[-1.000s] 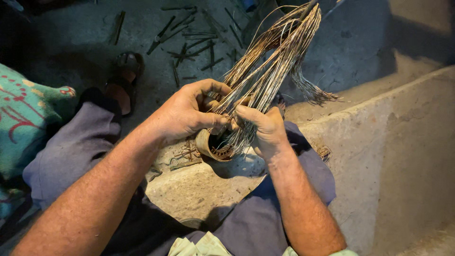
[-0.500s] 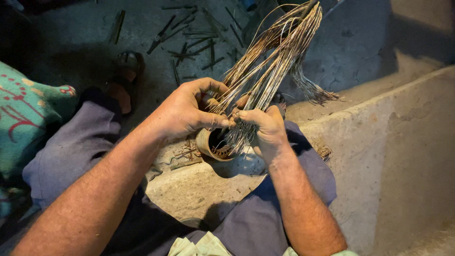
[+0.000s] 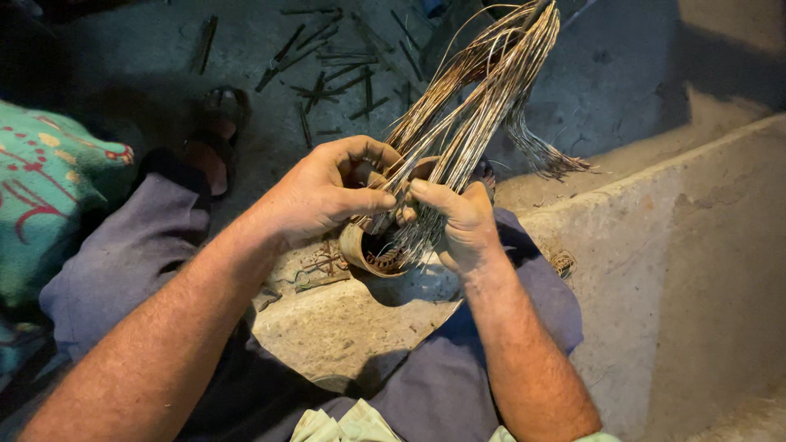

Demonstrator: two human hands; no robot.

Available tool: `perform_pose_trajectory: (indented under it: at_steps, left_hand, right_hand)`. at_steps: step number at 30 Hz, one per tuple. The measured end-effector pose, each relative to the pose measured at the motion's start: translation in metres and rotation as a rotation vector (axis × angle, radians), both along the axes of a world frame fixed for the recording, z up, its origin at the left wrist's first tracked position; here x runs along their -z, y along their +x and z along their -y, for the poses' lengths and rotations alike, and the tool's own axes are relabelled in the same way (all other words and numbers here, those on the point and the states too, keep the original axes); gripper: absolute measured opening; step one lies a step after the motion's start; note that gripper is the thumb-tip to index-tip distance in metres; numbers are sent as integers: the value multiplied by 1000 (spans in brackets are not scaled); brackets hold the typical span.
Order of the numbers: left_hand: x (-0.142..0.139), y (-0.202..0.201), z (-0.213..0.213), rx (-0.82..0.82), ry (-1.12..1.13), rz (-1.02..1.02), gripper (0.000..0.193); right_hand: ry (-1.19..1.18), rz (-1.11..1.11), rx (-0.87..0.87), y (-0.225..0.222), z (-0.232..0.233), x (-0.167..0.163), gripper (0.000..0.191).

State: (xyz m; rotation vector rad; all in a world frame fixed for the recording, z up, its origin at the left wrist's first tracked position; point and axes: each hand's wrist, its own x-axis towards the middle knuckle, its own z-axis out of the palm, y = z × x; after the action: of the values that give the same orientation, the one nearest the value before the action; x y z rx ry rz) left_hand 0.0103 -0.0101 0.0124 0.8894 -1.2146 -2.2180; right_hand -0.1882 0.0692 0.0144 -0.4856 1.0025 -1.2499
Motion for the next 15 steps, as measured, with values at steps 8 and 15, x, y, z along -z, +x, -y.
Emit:
perform_pose_trajectory:
  at_steps: [8, 15]
  left_hand:
    - [0, -4, -3, 32, -20, 15, 57]
    - [-1, -5, -4, 16, -15, 65, 51]
  right_hand:
    - [53, -96, 6, 2, 0, -6, 25]
    - [82, -132, -18, -4, 1, -6, 28]
